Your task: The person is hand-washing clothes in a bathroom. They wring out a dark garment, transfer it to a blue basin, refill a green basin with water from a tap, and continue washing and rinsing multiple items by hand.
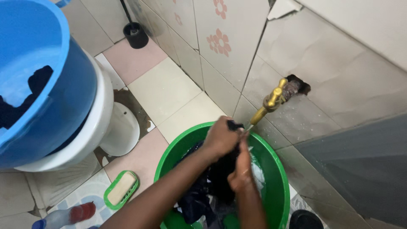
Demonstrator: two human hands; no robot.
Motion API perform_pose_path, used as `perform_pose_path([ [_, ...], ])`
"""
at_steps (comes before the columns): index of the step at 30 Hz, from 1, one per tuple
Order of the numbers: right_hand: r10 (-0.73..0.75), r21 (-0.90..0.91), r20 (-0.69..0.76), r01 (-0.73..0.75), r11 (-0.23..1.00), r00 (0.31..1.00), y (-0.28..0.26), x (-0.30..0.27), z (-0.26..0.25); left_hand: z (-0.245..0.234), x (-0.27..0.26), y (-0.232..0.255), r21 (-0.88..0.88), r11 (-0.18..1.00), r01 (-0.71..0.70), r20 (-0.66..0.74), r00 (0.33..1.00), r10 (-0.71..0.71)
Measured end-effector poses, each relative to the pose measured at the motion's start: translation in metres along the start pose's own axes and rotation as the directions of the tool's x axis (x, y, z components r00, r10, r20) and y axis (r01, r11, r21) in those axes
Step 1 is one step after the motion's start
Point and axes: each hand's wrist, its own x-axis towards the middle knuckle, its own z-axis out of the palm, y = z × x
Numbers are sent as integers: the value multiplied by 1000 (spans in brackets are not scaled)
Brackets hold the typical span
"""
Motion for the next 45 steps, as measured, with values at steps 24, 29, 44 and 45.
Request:
perform_pose_path([
  [24, -158, 275, 263, 83, 958, 952, 3, 73, -14, -39, -45, 50, 450, 851, -271, 118, 962, 245],
  [29, -183, 391, 179, 101, 915, 967, -5, 34, 10, -52, -29, 48, 437, 872, -220, -68, 959, 276],
  [44, -405, 132, -205, 435, 891, 891, -51, 11, -47, -113, 74, -59, -298, 950, 95, -123, 983, -136],
  [45, -420, 115, -242, 456, 883, 874, -49, 16, -55, -111, 74, -57, -293, 950, 108, -156, 975, -159],
])
